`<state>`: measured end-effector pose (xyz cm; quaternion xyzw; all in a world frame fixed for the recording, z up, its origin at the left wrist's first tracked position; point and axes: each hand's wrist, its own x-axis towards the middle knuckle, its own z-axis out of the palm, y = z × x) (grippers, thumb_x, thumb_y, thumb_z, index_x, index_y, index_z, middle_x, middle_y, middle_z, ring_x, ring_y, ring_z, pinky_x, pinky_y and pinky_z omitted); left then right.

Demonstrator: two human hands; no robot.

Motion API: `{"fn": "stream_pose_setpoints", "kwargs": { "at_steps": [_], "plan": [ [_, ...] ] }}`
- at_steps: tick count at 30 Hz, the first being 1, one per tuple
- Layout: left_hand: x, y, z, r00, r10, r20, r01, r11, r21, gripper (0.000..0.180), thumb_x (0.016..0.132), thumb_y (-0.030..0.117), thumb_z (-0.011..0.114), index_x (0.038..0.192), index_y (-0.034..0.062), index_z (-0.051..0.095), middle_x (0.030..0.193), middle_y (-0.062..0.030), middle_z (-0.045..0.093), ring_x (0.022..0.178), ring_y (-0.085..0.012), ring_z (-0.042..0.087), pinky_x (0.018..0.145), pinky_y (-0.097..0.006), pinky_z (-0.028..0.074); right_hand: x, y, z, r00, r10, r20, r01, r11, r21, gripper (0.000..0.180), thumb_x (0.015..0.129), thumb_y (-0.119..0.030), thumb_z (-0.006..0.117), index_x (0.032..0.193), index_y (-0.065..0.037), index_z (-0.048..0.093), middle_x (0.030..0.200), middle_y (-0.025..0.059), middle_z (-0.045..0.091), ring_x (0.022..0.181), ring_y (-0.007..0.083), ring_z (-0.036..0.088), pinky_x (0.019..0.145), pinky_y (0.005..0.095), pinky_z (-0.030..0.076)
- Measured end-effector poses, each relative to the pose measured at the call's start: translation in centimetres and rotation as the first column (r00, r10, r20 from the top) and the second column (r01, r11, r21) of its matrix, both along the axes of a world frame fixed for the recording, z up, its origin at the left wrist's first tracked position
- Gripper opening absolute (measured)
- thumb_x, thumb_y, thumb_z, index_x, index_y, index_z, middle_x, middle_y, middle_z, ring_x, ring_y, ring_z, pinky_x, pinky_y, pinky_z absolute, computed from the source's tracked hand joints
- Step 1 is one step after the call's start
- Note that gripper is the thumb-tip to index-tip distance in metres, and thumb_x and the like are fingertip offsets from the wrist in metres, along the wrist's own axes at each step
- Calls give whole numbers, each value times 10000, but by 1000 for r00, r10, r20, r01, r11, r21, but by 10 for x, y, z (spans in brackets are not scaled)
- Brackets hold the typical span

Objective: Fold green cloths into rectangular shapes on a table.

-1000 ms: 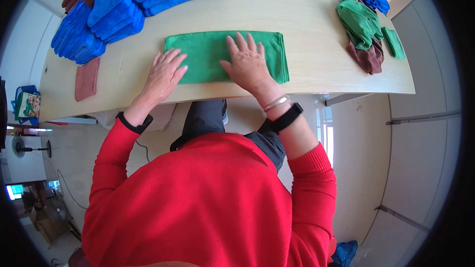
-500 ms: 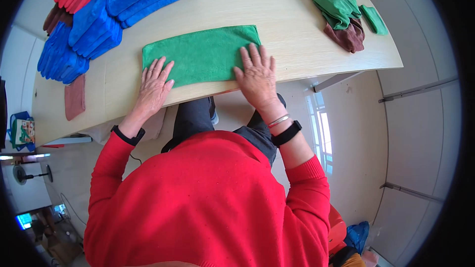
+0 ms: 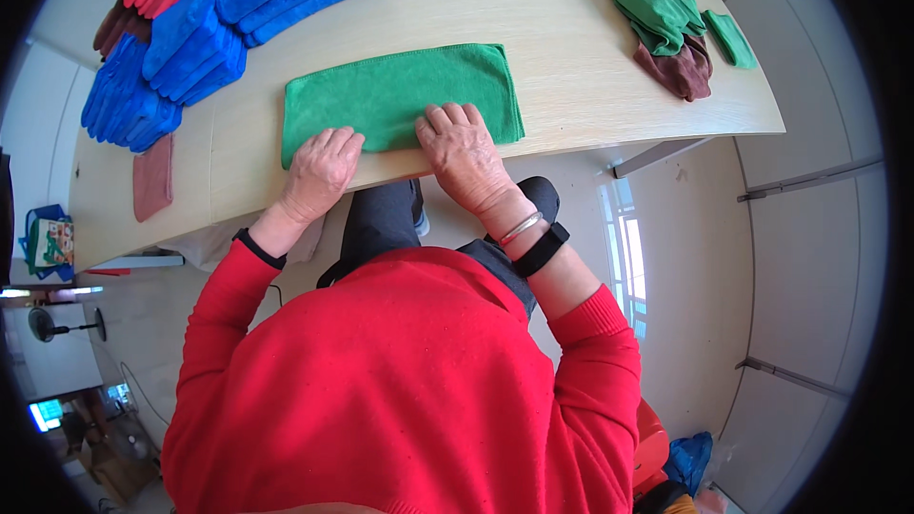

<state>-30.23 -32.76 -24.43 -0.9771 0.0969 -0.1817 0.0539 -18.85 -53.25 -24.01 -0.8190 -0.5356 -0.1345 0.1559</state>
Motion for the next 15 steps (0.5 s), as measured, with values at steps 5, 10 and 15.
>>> {"fn": "stream_pose_setpoints", "kwargs": {
  "at_steps": [5,10,15],
  "plan": [
    [-5,-1,4,998,-3,57,8,996,-87,193,758,67,633,938,38,569,927,-69,563,830,-218,569,659,-314,488,-2,12,4,999,41,31,-38,996,-77,283,776,-98,542,1044,-10,568,966,106,541,914,257,537,798,369,445],
    [-1,-4,6,999,27,-25,-24,995,102,175,763,70,611,932,37,576,883,-72,556,789,-212,563,631,-319,486,-1,3,6,985,41,171,-9,983,-183,274,767,-102,547,1026,-15,550,901,92,512,862,236,535,753,349,453],
    [-4,2,3,992,-19,125,13,999,53,213,746,70,585,955,28,583,871,-67,543,773,-202,549,613,-316,478,11,-9,10,979,47,198,15,953,-303,323,768,-92,542,1080,-9,535,922,91,518,868,237,536,755,352,454]
  ]
}}
